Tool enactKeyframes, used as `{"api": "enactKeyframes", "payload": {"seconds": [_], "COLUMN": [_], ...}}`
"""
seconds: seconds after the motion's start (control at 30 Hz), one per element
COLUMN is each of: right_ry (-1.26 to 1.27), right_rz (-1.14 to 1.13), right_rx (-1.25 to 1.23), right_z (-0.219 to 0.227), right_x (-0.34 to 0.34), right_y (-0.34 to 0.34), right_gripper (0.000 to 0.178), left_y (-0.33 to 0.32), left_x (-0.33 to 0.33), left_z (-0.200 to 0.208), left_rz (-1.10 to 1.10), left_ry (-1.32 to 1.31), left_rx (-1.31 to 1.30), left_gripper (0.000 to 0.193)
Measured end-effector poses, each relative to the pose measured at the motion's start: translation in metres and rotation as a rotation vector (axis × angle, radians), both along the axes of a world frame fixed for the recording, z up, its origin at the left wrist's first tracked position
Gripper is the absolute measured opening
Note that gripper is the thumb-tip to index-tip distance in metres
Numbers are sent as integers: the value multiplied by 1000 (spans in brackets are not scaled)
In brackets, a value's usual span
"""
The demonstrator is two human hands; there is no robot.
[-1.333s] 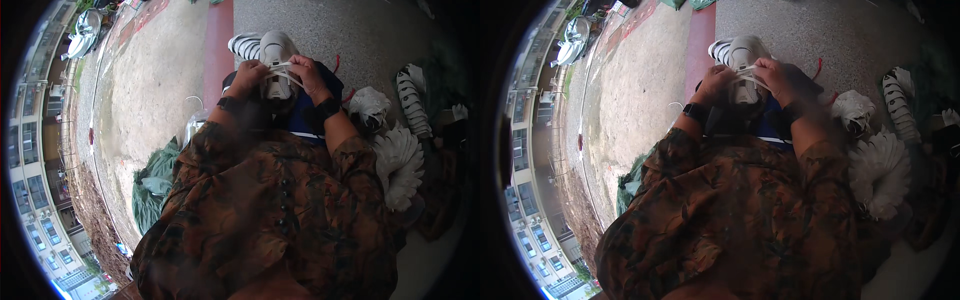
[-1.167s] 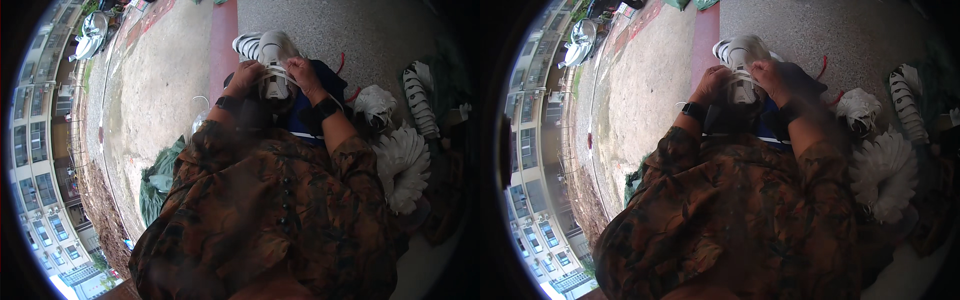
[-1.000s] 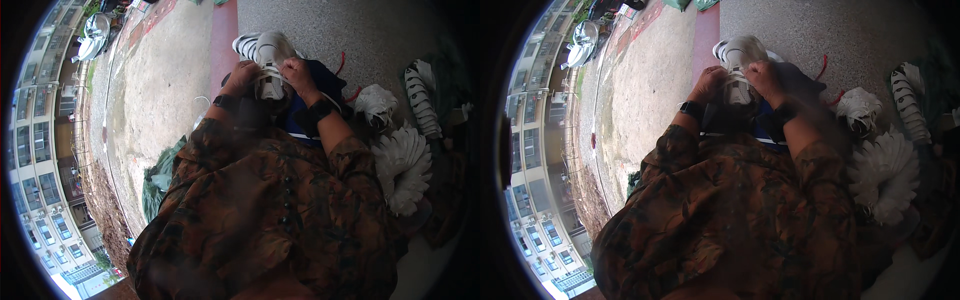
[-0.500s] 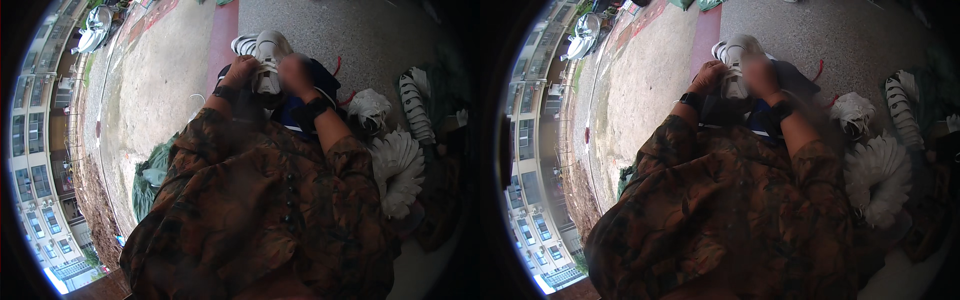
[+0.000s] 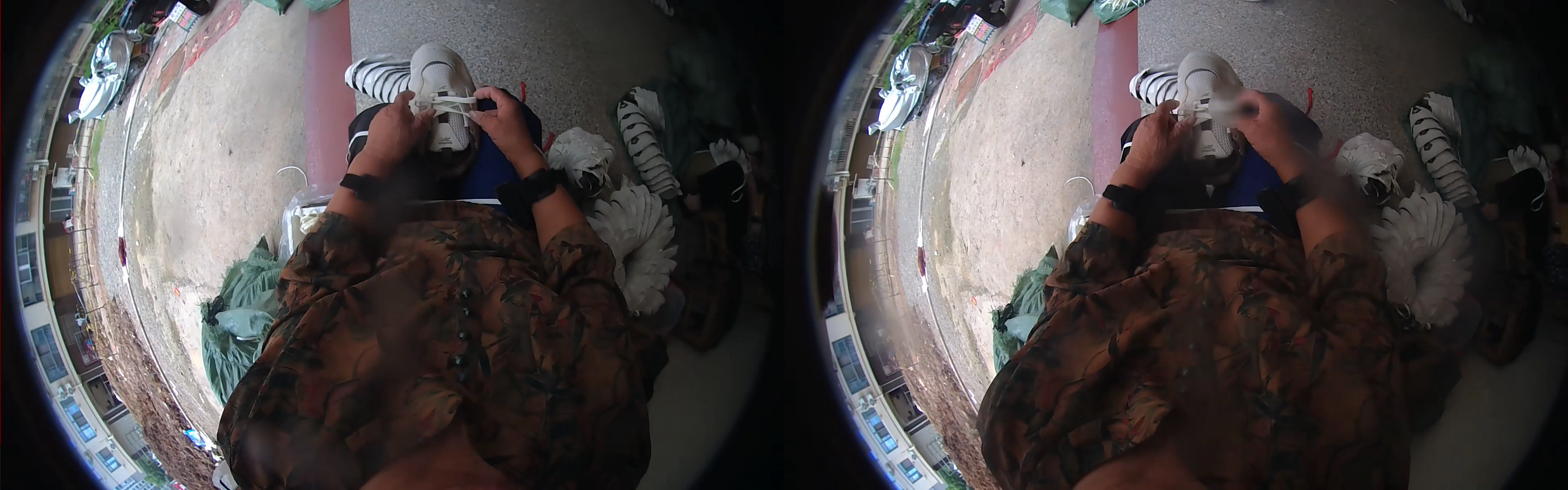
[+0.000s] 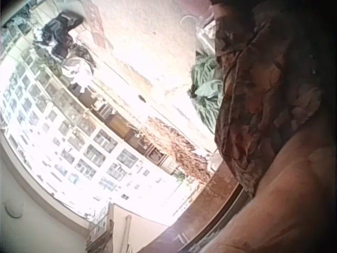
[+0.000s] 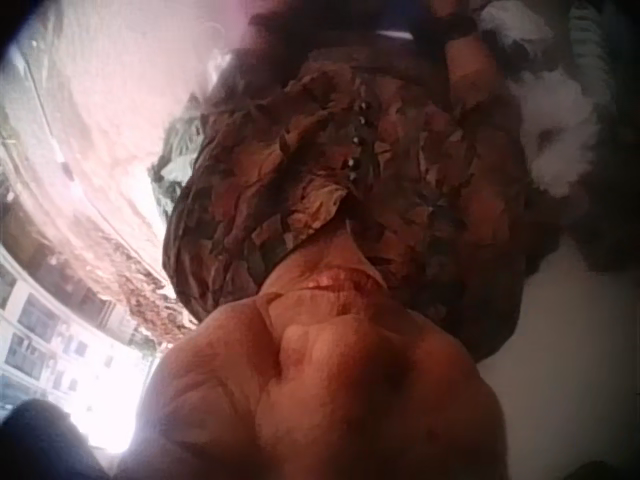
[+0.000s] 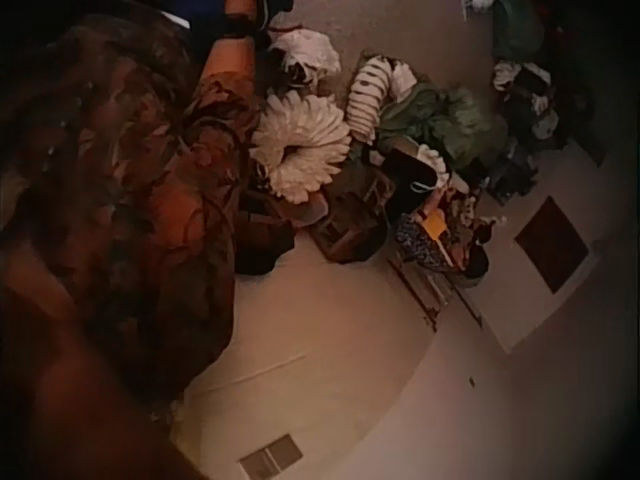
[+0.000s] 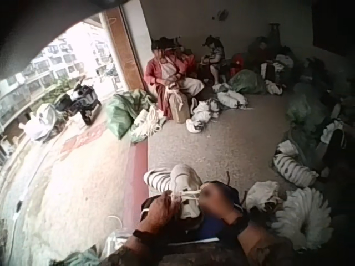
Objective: The person threads a white shoelace through the eyelets of a white sneaker held on their lap. They pull the lace ends to tighten the fit and adjust the lacing pattern across the shoe's tongue.
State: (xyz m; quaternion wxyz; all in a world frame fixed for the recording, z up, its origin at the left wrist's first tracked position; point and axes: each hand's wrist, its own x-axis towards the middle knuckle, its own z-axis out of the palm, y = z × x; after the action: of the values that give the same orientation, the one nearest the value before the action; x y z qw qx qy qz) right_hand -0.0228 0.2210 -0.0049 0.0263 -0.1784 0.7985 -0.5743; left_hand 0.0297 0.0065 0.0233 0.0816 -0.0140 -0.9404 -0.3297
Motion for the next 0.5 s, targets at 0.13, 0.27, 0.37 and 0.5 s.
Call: {"api": "enactKeyframes", "payload": {"seconds": [0.13,0.27,0.37,0.5], "right_ry": [40,-31,5,6], "right_rz": [-4,-134,-95,48], "right_rx": [259,123,208,316], "right_z": [-1,1,1,21], "right_x": [-8,-5,1,4], "right_y": [25,68,72,54], "right_gripper": [11,12,8,9], "left_y": [-31,-92,-90,-71], "left_x": [9,27,40,42], "left_z": [-5,-17,-17,-12], "left_rz": [-37,135,95,-16], "left_ry": [25,-88,-129,-100], "left_rx": [140,468,397,273], "left_gripper": [28,29,28,27]}}
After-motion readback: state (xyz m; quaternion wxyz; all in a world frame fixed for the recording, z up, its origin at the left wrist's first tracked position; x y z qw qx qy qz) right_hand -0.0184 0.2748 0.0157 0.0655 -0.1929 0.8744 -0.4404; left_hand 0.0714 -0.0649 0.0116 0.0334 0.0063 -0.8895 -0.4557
